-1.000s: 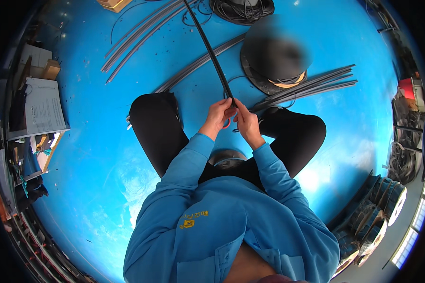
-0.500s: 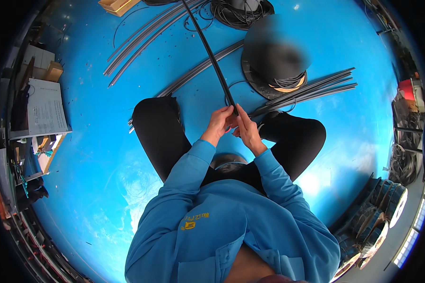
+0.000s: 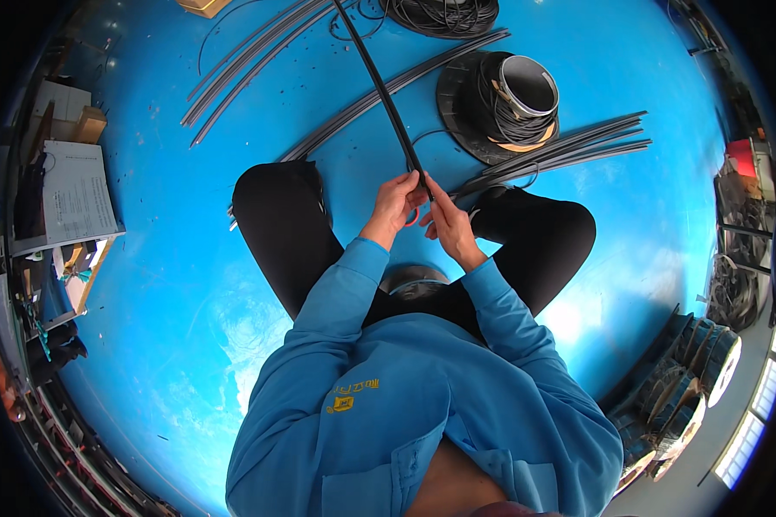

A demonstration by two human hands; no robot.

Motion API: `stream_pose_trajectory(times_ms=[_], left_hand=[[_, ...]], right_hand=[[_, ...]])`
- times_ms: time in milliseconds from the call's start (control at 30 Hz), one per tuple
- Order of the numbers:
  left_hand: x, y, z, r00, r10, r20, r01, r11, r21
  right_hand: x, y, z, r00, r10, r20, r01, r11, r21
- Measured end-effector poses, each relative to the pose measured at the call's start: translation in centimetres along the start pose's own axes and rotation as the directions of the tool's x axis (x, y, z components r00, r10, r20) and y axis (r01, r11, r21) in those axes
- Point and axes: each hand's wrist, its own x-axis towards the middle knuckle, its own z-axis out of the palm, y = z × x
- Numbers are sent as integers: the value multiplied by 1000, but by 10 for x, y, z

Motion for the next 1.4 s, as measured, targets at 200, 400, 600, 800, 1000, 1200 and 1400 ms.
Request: stream_pose_trajectory(times_ms=[200, 400, 600, 800, 1000, 1200, 1400], left_hand=[[-3, -13, 6, 998, -13, 55, 13, 1000, 8], [0, -8, 4, 998, 42, -39, -42, 999, -5], [-5, -10, 7, 992, -33, 122, 28, 999, 41], [-7, -7, 13, 1000, 13, -16, -13, 1000, -12], [-5, -20, 5, 1000, -14, 7, 15, 999, -31], [-3, -23, -1, 999, -21, -24, 20, 999, -28], [-9, -35, 1, 997, -65, 42, 65, 998, -4]], right_hand=[[7, 0, -2, 998, -31, -56, 30, 999, -27], [2, 6, 2, 998, -46, -54, 50, 996, 74], [10, 9, -2, 990, -117, -84, 110, 991, -83], [4, 2, 2, 996, -65, -63, 68, 997, 35], [10, 9, 0, 997, -34, -69, 30, 998, -55], [6, 26, 4, 986, -150, -79, 135, 976, -170], [5, 33, 0, 991, -26, -129, 6, 989, -150]])
